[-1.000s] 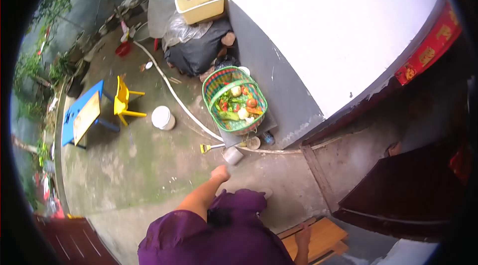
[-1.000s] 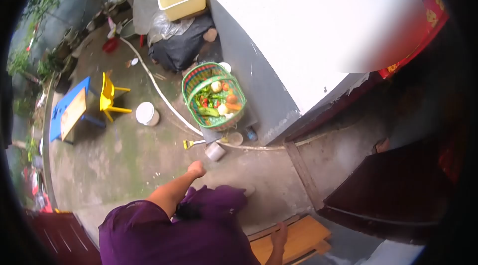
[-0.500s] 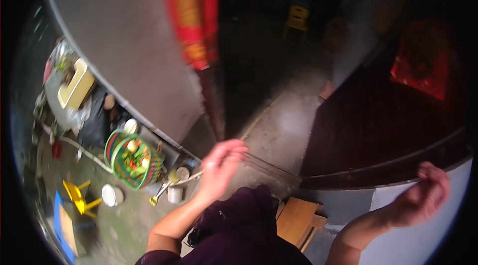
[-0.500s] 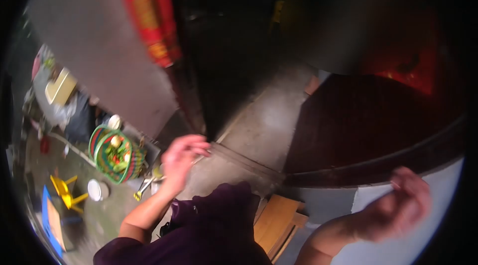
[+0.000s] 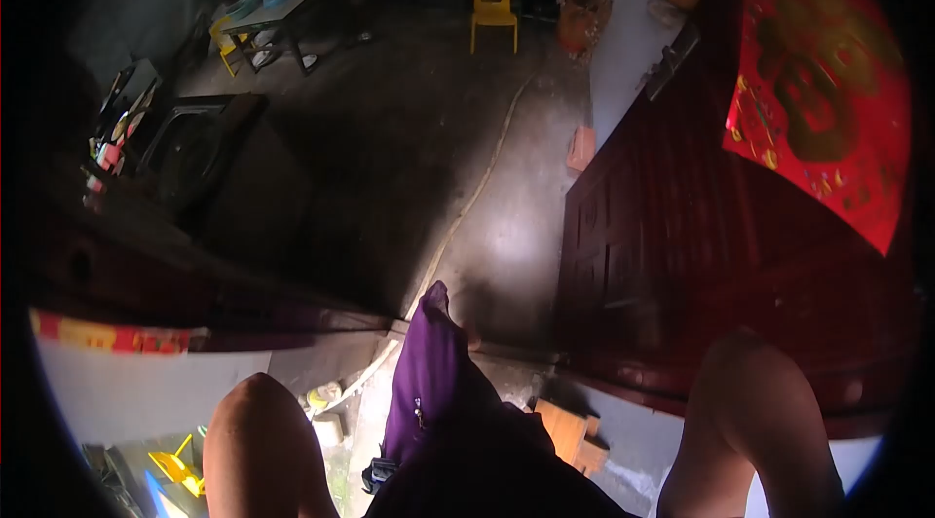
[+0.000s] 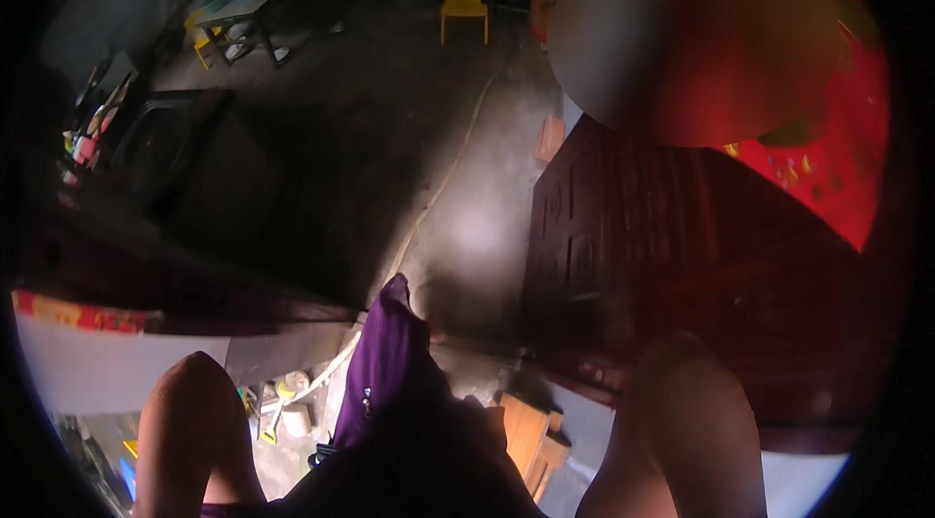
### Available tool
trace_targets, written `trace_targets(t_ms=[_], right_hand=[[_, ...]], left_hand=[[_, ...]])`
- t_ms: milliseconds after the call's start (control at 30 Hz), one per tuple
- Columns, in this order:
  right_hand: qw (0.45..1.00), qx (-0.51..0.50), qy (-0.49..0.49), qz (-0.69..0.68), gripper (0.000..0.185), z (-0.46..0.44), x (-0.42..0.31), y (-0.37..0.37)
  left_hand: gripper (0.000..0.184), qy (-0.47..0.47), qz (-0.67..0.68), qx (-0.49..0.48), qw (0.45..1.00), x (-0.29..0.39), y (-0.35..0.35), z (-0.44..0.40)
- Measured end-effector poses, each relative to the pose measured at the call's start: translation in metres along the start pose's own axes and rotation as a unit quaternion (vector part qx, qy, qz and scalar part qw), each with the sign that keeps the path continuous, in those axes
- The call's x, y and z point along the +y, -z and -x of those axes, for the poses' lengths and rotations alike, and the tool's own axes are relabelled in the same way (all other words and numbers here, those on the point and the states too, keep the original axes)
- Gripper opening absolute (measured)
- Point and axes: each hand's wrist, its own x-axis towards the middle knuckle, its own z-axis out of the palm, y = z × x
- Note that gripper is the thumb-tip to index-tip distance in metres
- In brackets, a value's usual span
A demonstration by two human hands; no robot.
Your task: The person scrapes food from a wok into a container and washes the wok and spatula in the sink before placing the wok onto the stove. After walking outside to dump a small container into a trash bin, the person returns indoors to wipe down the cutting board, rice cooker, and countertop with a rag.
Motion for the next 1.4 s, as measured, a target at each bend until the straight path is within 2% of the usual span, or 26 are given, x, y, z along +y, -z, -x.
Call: trace_targets(t_ms=[200, 333, 567, 667, 767, 833, 867, 967, 1000, 1033, 1067, 1100, 1133, 1167, 1233, 1300, 1333, 1400], right_hand=[[0.999, -0.013, 0.018, -0.039, 0.03, 0.092, 0.133, -0.007], [0.996, -0.01, 0.014, -0.089, 0.032, 0.136, 0.26, -0.031], [0.981, 0.067, 0.005, -0.181, 0.037, 0.176, 0.423, -0.071], [0.96, 0.126, 0.01, -0.249, 0.04, 0.206, 0.484, -0.093], [0.927, 0.218, -0.004, -0.306, 0.042, 0.259, 0.558, -0.119], [0.899, 0.304, -0.052, -0.312, 0.043, 0.301, 0.617, -0.158], [0.881, 0.369, -0.119, -0.272, 0.042, 0.328, 0.648, -0.185], [0.777, 0.515, -0.337, -0.134, 0.042, 0.4, 0.734, -0.282], [0.782, 0.424, -0.398, -0.224, 0.042, 0.444, 0.77, -0.297], [0.811, 0.304, -0.462, -0.19, 0.041, 0.484, 0.808, -0.318], [0.836, 0.171, -0.502, -0.144, 0.04, 0.527, 0.846, -0.337], [0.815, 0.088, -0.561, -0.118, 0.035, 0.555, 0.872, -0.365], [0.79, -0.006, -0.607, -0.09, 0.03, 0.581, 0.898, -0.393], [0.716, -0.022, -0.666, -0.21, 0.025, 0.603, 0.911, -0.425], [0.594, -0.062, -0.758, -0.262, 0.017, 0.695, 0.941, -0.484], [0.479, -0.143, -0.823, -0.27, 0.019, 0.746, 0.938, -0.542], [0.47, -0.17, -0.815, -0.293, 0.02, 0.749, 0.918, -0.57], [0.417, -0.271, -0.783, -0.373, 0.028, 0.735, 0.887, -0.619]], left_hand=[[0.039, -0.042, -0.018, 0.062, 0.997, -0.163, 0.012, 0.036], [0.036, -0.096, -0.064, 0.097, 0.989, -0.275, 0.023, 0.012], [0.03, -0.202, -0.178, 0.098, 0.958, -0.38, 0.039, -0.061], [0.028, -0.282, -0.247, 0.098, 0.922, -0.403, 0.054, -0.09], [0.026, -0.371, -0.33, 0.099, 0.862, -0.428, 0.072, -0.109], [0.024, -0.418, -0.398, 0.129, 0.806, -0.457, 0.094, -0.113], [0.024, -0.43, -0.447, 0.169, 0.766, -0.472, 0.112, -0.105], [0.02, -0.305, -0.642, 0.399, 0.579, -0.538, 0.202, -0.06], [0.02, -0.271, -0.641, 0.352, 0.626, -0.573, 0.217, -0.063], [0.021, -0.233, -0.634, 0.305, 0.671, -0.608, 0.232, -0.068], [0.022, -0.193, -0.555, 0.109, 0.802, -0.644, 0.245, -0.078], [0.026, -0.063, -0.629, 0.044, 0.774, -0.669, 0.268, -0.07], [0.026, 0.062, -0.658, 0.028, 0.75, -0.695, 0.283, -0.07], [0.026, 0.184, -0.675, 0.019, 0.714, -0.715, 0.301, -0.067], [0.023, 0.296, -0.683, 0.032, 0.667, -0.752, 0.341, -0.054], [0.023, 0.345, -0.714, 0.105, 0.6, -0.77, 0.378, -0.03], [0.024, 0.367, -0.726, 0.139, 0.565, -0.774, 0.397, -0.017], [0.023, 0.375, -0.725, 0.226, 0.532, -0.782, 0.434, 0.006]])
